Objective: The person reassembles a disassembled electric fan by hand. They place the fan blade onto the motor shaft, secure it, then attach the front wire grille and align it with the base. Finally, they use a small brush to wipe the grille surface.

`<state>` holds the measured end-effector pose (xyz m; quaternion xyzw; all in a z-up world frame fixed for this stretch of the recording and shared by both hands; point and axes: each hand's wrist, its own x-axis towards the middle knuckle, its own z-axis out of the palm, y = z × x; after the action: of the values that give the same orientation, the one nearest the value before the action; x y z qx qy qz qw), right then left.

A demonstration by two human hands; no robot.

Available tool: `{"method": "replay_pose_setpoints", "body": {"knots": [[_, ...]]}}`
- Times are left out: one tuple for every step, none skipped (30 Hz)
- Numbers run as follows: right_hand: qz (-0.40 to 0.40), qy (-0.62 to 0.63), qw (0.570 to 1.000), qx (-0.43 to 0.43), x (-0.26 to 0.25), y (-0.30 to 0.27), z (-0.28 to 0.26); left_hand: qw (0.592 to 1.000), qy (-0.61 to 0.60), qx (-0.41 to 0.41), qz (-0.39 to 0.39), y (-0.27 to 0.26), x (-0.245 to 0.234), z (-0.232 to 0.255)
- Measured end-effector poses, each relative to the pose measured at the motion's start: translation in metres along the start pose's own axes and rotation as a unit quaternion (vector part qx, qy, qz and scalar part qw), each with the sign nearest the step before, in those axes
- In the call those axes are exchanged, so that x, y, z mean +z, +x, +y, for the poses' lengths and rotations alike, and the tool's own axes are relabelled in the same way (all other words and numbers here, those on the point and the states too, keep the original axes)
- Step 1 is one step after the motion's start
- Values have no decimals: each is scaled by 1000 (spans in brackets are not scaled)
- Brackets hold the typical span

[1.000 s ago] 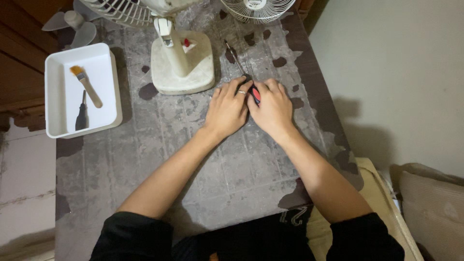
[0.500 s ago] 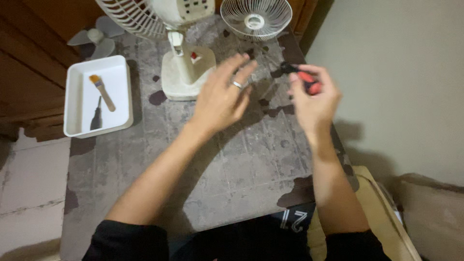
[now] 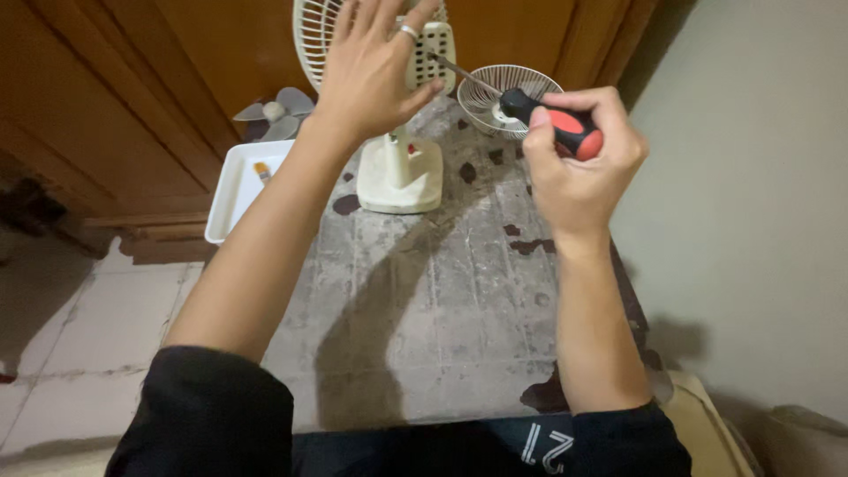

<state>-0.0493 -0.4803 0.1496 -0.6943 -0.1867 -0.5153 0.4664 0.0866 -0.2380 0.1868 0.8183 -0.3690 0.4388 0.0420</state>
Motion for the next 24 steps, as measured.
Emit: {"method": "replay_pose_setpoints", "body": {"knots": [[-5,-8,1000,-14,4,1,0,1000,-6,-12,-10,4,4,-3],[-1,-9,1000,-22,6,2,0,999,-12,-24,-21,7,8,-5],[4,-9,1000,-30,8,3,-1,999,-18,-36,-33,7,10,-8],[8,-12,999,-38,9,4,-1,997,-28,-54,-49,7,12,-10],[8,-11,999,-34,10,5,-1,995,-39,-72,-65,9,12,-14],[8,-11,1000,-28,10,5,1,991,-52,-88,-81,9,14,-15],[9,-12,1000,-22,9,5,2,993,-55,-86,-67,8,16,-15],[7,-13,1000,-23,10,6,4,994,-56,-84,-51,8,17,-17],[6,-14,1000,-25,11,7,5,994,-57,-81,-36,9,17,-19],[5,-15,1000,-24,11,7,6,993,-61,-86,-44,9,17,-20],[4,-14,1000,-25,11,7,7,992,-65,-91,-53,9,16,-20],[3,-12,1000,-25,11,7,8,991,-69,-96,-62,9,17,-20],[3,-11,1000,-25,12,8,10,991,-65,-96,-62,9,16,-21],[3,-7,1000,-28,12,8,10,992,-62,-95,-61,10,16,-21],[4,-4,999,-32,12,9,11,992,-59,-94,-60,12,16,-20],[3,-1,999,-34,12,8,11,992,-61,-95,-60,11,16,-20],[4,-7,999,-34,11,7,11,992,-62,-95,-60,11,15,-20],[4,-12,999,-36,11,8,12,992,-63,-96,-59,11,15,-20],[4,-17,999,-38,12,8,12,992,-61,-93,-55,12,15,-20],[4,-20,999,-39,12,8,11,993,-59,-90,-52,12,15,-20],[4,-24,999,-39,12,9,10,993,-57,-88,-50,13,14,-19],[5,-27,999,-41,12,9,9,992,-58,-93,-53,13,14,-19],[1,-30,998,-46,12,10,8,992,-60,-99,-57,12,14,-18],[-2,-35,998,-51,12,11,7,991,-61,-105,-61,13,14,-18]]}}
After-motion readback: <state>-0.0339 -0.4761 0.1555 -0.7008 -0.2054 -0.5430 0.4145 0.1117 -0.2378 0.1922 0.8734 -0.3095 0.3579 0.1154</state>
